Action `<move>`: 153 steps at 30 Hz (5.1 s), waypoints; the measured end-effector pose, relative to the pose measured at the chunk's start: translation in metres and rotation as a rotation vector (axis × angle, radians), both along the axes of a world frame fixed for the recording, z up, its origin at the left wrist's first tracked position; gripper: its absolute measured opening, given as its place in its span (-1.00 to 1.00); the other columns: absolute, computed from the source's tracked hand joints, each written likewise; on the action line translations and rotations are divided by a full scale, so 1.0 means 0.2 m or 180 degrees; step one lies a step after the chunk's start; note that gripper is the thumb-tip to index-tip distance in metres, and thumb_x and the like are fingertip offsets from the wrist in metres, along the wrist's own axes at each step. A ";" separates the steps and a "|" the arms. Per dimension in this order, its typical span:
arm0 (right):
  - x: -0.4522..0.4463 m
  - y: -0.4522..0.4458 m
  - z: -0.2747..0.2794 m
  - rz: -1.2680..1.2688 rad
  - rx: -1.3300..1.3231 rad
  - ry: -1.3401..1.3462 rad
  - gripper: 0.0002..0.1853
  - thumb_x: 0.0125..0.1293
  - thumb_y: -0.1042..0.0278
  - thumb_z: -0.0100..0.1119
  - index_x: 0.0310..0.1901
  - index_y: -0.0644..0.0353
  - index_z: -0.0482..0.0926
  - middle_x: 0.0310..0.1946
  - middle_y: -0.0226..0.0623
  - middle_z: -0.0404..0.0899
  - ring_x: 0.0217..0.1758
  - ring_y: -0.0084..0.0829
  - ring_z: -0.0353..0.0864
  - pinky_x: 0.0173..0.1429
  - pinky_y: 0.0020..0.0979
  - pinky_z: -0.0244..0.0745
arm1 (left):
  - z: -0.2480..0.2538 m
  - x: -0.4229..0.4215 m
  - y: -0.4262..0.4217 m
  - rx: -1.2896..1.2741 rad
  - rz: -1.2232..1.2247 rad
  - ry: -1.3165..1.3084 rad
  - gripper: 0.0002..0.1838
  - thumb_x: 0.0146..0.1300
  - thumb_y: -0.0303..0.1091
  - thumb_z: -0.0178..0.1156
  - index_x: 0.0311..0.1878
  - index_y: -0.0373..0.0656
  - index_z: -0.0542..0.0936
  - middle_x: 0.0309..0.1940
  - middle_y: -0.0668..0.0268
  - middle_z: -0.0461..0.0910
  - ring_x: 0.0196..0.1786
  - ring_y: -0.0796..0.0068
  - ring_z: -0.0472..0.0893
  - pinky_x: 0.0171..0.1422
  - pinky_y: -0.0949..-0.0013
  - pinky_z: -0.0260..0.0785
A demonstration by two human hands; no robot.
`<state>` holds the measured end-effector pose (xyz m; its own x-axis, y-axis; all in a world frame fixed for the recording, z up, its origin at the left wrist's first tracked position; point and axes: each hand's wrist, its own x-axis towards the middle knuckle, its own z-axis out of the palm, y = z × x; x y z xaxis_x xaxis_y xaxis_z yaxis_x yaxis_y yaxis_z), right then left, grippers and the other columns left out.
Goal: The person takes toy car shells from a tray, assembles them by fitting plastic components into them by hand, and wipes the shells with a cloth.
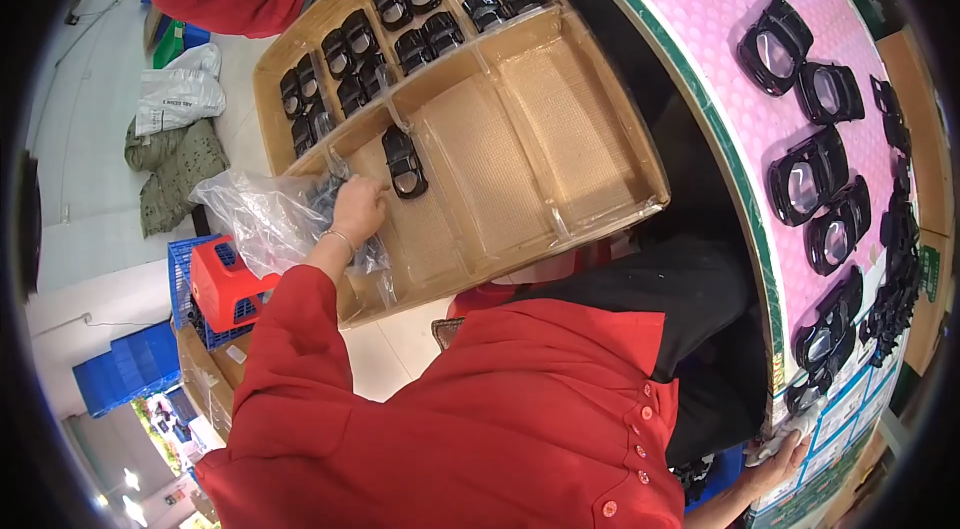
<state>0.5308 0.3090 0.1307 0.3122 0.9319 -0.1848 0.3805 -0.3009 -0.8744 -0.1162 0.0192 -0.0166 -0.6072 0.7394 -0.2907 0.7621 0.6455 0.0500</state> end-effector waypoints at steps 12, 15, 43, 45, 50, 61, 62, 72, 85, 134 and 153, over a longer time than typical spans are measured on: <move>0.03 -0.01 -0.06 0.0204 0.0598 -0.0063 -0.67 0.40 0.23 0.00 0.04 0.30 0.46 -0.18 -0.36 0.46 -0.15 -0.53 0.37 -0.05 -0.49 0.25 | -0.16 -0.01 0.29 0.0821 0.2900 -0.0915 -0.25 -0.24 -0.04 0.44 -0.11 -0.51 0.46 -0.17 -0.19 0.58 -0.05 -0.06 0.60 0.05 0.17 0.41; 0.08 -0.02 -0.08 0.0242 0.0572 -0.0024 -0.66 0.40 0.23 0.01 0.07 0.30 0.45 -0.14 -0.34 0.48 -0.14 -0.52 0.39 -0.06 -0.50 0.27 | -0.14 0.04 0.22 0.1018 0.2887 -0.0998 -0.27 -0.28 -0.09 0.45 -0.11 -0.49 0.44 -0.20 -0.15 0.58 -0.11 0.00 0.61 -0.01 0.17 0.43; -1.08 0.15 0.17 0.2546 0.2846 -0.1524 -0.85 -0.05 0.46 0.23 -0.42 0.16 0.45 -0.47 -0.28 0.43 -0.43 -0.20 0.53 -0.42 -0.26 0.43 | 0.89 1.27 1.03 0.1661 -0.1514 -0.3403 -0.20 -0.20 -0.48 0.46 0.17 -0.36 0.30 -0.04 0.20 0.49 0.00 0.47 0.52 0.10 0.39 0.38; -1.02 0.18 0.12 0.2487 0.2629 -0.0987 -0.83 0.01 0.49 0.27 -0.33 0.18 0.50 -0.44 -0.23 0.47 -0.39 -0.19 0.56 -0.38 -0.31 0.47 | 0.94 1.28 1.02 0.1918 -0.1485 -0.3342 -0.20 -0.18 -0.45 0.46 0.19 -0.35 0.30 -0.04 0.16 0.49 0.00 0.41 0.54 0.09 0.37 0.41; -1.08 0.02 0.17 0.1594 -0.0818 0.2824 -0.88 0.28 0.48 0.07 -0.15 0.15 0.50 -0.39 -0.42 0.54 -0.28 -0.59 0.54 -0.26 -0.48 0.46 | 0.89 1.28 1.05 0.2322 -0.1453 -0.3563 -0.16 -0.14 -0.43 0.45 0.26 -0.33 0.25 0.04 0.14 0.43 0.05 0.38 0.51 0.11 0.33 0.39; -0.98 -0.10 0.13 0.3395 0.0745 0.0561 -0.85 0.21 0.44 0.06 -0.20 0.26 0.47 -0.30 -0.10 0.51 -0.26 -0.10 0.54 -0.10 -0.20 0.47 | 0.92 1.33 1.29 0.2961 -0.0577 -0.5370 -0.11 -0.22 -0.27 0.28 0.28 -0.38 0.25 -0.17 0.25 0.47 -0.11 0.41 0.49 0.09 0.42 0.33; -0.92 -0.09 0.16 0.3587 0.0826 0.0130 -0.84 0.18 0.42 0.11 -0.21 0.25 0.48 -0.31 -0.05 0.49 -0.25 -0.01 0.52 -0.11 -0.16 0.46 | 0.97 1.27 1.35 0.2970 -0.0708 -0.5172 -0.12 -0.19 -0.20 0.26 0.28 -0.39 0.27 -0.21 0.26 0.48 -0.10 0.42 0.49 0.12 0.42 0.30; -0.69 0.37 0.24 0.2768 0.2242 -0.2207 -0.86 0.06 0.23 0.28 -0.34 0.01 0.57 0.29 -0.48 0.32 0.42 0.08 0.08 0.29 0.40 -0.02 | 0.98 0.81 2.27 0.3078 -0.1410 -0.4292 -0.49 0.01 -0.25 0.12 0.03 -0.35 0.47 -0.23 0.23 0.57 -0.27 0.46 0.57 -0.11 0.45 0.43; -0.68 0.51 0.16 0.2985 0.1683 -0.2237 -0.82 0.28 0.13 0.12 -0.23 0.00 0.58 0.23 -0.62 0.43 0.42 -0.12 0.15 0.37 0.29 -0.06 | 0.94 1.03 2.36 0.2038 -0.1606 -0.4479 -0.44 -0.12 -0.38 0.19 0.06 -0.36 0.47 -0.19 0.26 0.57 -0.19 0.50 0.54 -0.06 0.49 0.40; -0.14 1.17 0.24 0.0732 0.1358 -0.2636 -0.60 0.10 0.36 0.29 0.01 0.18 0.54 -0.02 -0.17 0.56 0.07 -0.12 0.49 0.17 -0.18 0.36 | 0.99 1.28 1.86 0.2471 -0.0370 -0.7240 -0.42 0.24 0.04 0.04 0.02 -0.38 0.43 0.02 -0.05 0.45 -0.08 0.12 0.52 -0.04 0.20 0.41; -0.17 1.01 0.40 0.0481 0.1433 0.0829 -0.79 0.35 0.34 0.08 -0.09 0.29 0.51 -0.33 -0.41 0.57 -0.29 -0.64 0.52 -0.20 -0.58 0.41 | 0.86 1.45 1.61 0.1810 -0.0041 -0.7049 -0.15 0.21 0.24 -0.02 0.39 -0.21 0.18 0.02 -0.04 0.51 -0.35 0.12 0.58 -0.30 0.24 0.41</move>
